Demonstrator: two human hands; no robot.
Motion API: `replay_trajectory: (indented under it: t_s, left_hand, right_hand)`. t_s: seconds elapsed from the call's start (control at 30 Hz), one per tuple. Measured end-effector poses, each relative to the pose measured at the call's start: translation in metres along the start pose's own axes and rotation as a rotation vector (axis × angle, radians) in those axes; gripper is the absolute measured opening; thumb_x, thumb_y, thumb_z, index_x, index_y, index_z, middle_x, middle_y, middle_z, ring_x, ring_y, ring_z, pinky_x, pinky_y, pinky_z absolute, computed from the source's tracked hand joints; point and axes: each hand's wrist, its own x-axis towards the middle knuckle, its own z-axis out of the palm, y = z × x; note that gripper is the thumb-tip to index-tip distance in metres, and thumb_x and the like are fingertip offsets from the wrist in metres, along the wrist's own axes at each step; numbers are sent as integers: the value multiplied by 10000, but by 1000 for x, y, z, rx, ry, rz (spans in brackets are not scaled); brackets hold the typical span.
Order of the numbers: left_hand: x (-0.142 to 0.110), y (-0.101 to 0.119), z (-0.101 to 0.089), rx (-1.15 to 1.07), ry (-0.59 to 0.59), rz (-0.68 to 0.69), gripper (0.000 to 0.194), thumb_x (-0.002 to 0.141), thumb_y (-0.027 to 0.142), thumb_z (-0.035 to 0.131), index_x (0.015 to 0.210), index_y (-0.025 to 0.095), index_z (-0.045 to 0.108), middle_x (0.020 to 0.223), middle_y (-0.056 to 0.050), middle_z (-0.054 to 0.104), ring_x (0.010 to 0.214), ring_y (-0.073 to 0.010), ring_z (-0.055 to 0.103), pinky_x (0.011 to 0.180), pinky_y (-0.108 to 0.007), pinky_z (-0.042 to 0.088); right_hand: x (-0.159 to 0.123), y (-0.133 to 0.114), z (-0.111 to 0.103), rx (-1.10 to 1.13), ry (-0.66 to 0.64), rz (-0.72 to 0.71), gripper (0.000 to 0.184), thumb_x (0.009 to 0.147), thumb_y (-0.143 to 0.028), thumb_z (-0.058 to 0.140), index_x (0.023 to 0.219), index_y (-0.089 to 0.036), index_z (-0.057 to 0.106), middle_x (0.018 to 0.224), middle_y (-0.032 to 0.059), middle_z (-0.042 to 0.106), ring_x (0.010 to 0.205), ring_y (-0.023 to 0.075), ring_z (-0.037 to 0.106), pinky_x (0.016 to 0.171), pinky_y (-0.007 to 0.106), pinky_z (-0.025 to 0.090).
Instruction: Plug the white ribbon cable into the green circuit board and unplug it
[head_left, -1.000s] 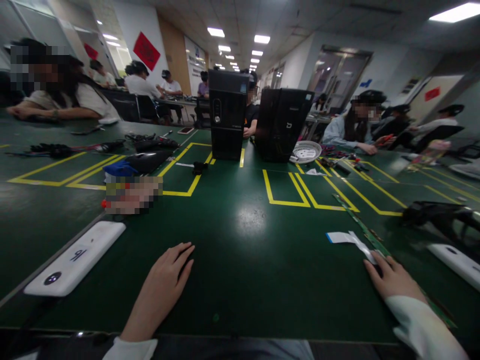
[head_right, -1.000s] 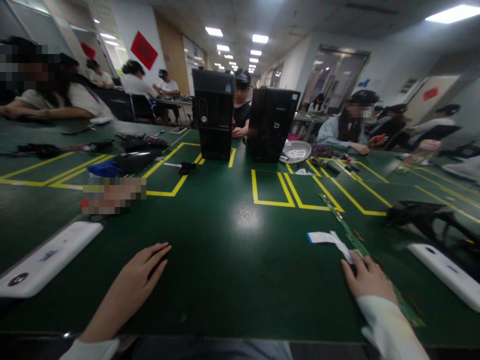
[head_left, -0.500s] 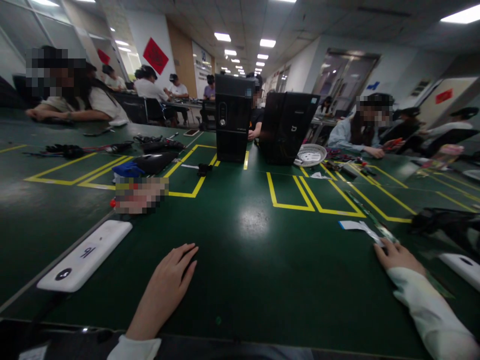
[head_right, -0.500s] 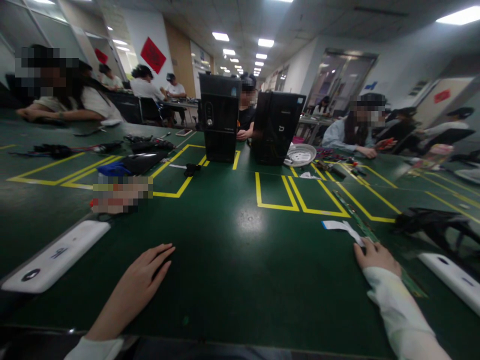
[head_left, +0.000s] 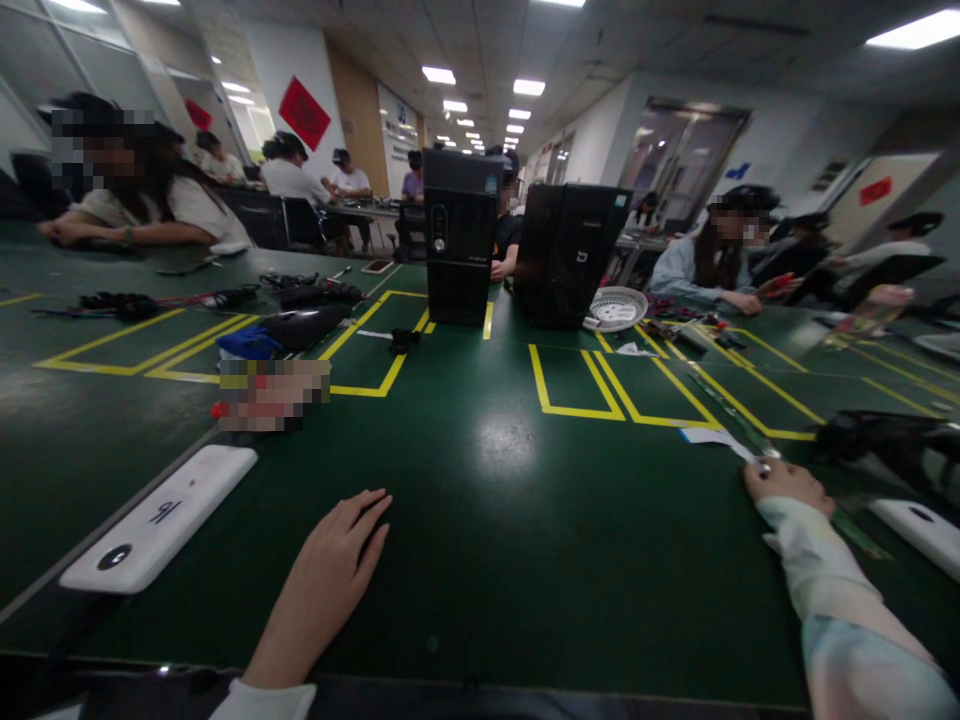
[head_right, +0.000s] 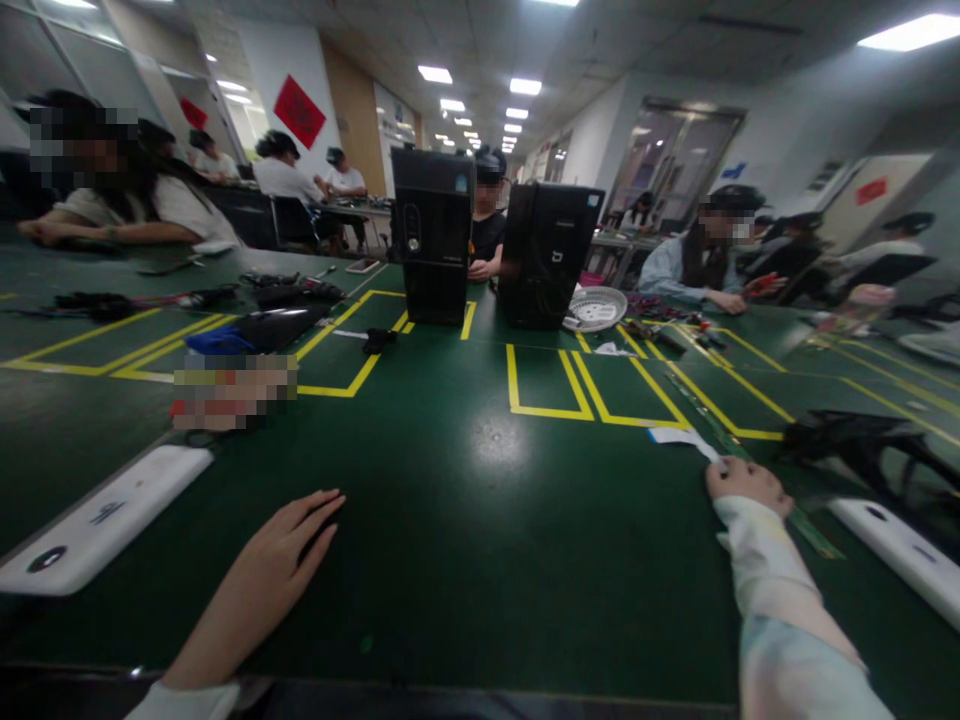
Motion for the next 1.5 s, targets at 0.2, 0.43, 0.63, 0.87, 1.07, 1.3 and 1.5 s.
replay_trajectory:
  t_s: [0.2, 0.43, 0.63, 0.87, 1.07, 1.3, 1.5]
  left_hand:
    - [-1, -2, 0, -11, 3, -3, 444, 935, 400, 380, 1276, 195, 578, 1313, -105, 594, 1199, -258, 557, 1042, -481, 430]
    - [-2, -5, 3, -12, -12, -19, 473, 929, 437, 367, 1282, 201, 577, 1320, -102, 587, 1200, -264, 558, 1039, -480, 435]
    - [0, -5, 3, -7, -5, -13, 479, 923, 438, 370, 1267, 188, 591, 1307, -111, 597, 1182, -273, 571, 1025, -489, 447]
    - [1, -4, 2, -21, 25, -1, 461, 921, 430, 369, 1223, 190, 622, 1268, -107, 625, 1153, -260, 590, 1014, -466, 461]
    - [0, -5, 3, -14, 8, -15, 464, 919, 442, 381, 1255, 206, 599, 1298, -102, 602, 1174, -261, 575, 1023, -466, 451]
    - [4, -5, 4, -18, 18, -14, 472, 912, 450, 391, 1246, 194, 606, 1286, -114, 610, 1160, -278, 582, 1004, -486, 463]
    - [4, -5, 3, -16, 4, -20, 478, 916, 448, 378, 1258, 198, 599, 1297, -106, 603, 1173, -271, 574, 1024, -479, 449]
  right_hand:
    - [9, 2, 0, 7, -62, -69, 612, 944, -447, 156, 1390, -159, 462, 1504, 159, 333, 1347, 346, 344, 1032, 560, 325]
    - [16, 6, 5, 9, -53, -98, 560, 942, -419, 214, 1345, -164, 508, 1466, 183, 389, 1339, 326, 372, 1009, 559, 355]
    - [18, 7, 9, -5, -23, -101, 550, 934, -384, 224, 1274, -93, 544, 1354, 247, 484, 1235, 382, 469, 957, 611, 373]
    - [11, 7, 11, -24, 59, -299, 482, 902, -323, 313, 1159, -59, 624, 1370, 255, 471, 1303, 378, 387, 998, 543, 382]
    - [-3, -18, 26, 40, 105, -493, 433, 835, -277, 421, 1142, -58, 633, 1275, 222, 574, 1215, 335, 519, 1024, 470, 427]
    - [-61, -88, 39, 164, 157, -920, 410, 877, -309, 404, 1185, -157, 628, 1301, 143, 572, 1208, 281, 524, 1031, 478, 430]
    - [-158, -162, 26, 353, 103, -1369, 360, 923, -282, 410, 1203, -169, 605, 1254, 161, 567, 1147, 280, 517, 938, 510, 464]
